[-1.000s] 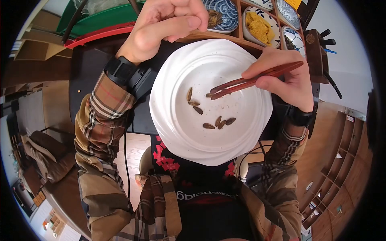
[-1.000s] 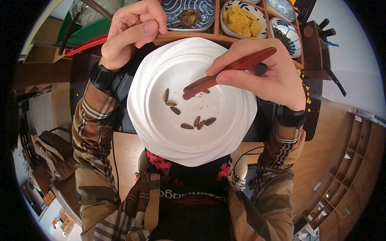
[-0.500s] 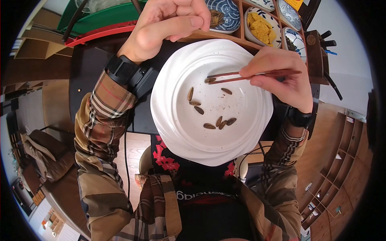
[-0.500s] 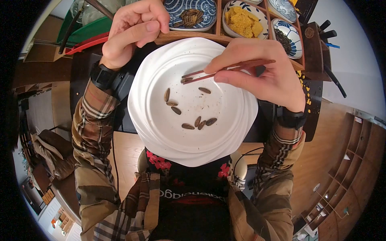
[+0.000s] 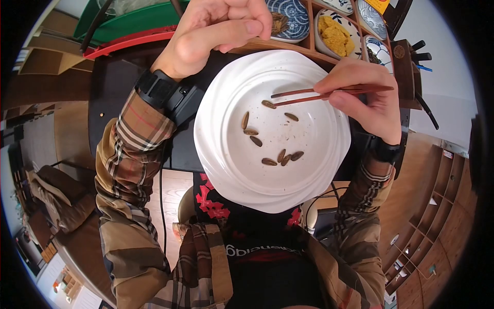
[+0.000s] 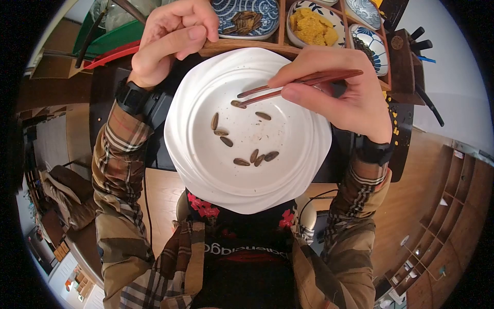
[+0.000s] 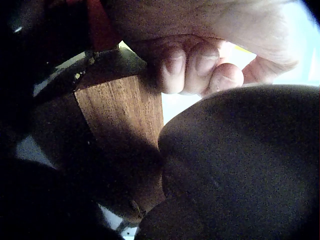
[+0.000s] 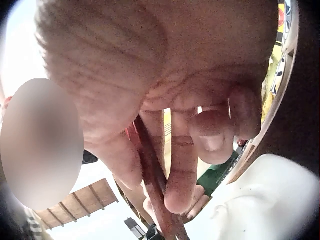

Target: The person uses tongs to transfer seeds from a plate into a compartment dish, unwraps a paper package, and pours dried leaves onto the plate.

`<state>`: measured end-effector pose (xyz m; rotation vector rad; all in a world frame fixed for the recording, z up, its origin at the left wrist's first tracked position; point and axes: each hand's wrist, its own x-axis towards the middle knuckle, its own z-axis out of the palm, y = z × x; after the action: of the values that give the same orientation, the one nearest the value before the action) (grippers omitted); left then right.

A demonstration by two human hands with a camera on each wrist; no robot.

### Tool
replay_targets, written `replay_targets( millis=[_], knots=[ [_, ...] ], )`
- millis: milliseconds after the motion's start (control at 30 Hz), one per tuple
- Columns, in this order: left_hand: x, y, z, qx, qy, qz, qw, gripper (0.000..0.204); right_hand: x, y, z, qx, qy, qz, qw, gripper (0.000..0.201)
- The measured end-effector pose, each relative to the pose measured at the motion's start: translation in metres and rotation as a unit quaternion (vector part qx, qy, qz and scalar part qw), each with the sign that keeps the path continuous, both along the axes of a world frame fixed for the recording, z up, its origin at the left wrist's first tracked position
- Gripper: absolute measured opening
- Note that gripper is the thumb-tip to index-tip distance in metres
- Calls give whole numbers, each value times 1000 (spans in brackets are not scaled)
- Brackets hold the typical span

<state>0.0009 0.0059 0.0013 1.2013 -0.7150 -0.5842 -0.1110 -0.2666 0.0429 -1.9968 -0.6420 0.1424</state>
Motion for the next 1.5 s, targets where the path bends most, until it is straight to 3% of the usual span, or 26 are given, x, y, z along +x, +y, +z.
replay_targets(
  millis=[133,233,600,933,1000,1100,1233,1300,1333,1500],
  knots=[
    [0,0,2,-8,1,-6,1000,12,-1,0,3,-29,52,-8,998,14],
    [0,0,2,8,2,1,1000,12,0,1,-1,-21,35,18,999,14],
    [1,0,0,4,-5,2,1000,12,-3,3,-1,-34,24,-39,998,16],
    [0,0,-1,1,-3,10,1000,12,-3,0,-3,-33,-11,-36,999,16],
    [1,1,-1,-2,-3,3,1000,12,-3,-2,-9,55,-20,-63,996,12],
    [1,2,-1,-6,-3,-3,1000,12,-5,-5,-4,101,-9,-93,991,12],
    [-1,2,0,-4,-4,1,1000,12,-6,-13,-1,42,-1,-118,992,13],
    [-1,2,0,-5,-3,-1,1000,12,-3,-13,-9,107,32,-37,993,13],
    [-1,2,0,-5,-1,-4,1000,12,-1,-12,-10,107,32,-37,993,13],
    [-1,2,0,-3,-1,-3,1000,13,3,-11,-7,7,-5,21,1000,12]
  ],
)
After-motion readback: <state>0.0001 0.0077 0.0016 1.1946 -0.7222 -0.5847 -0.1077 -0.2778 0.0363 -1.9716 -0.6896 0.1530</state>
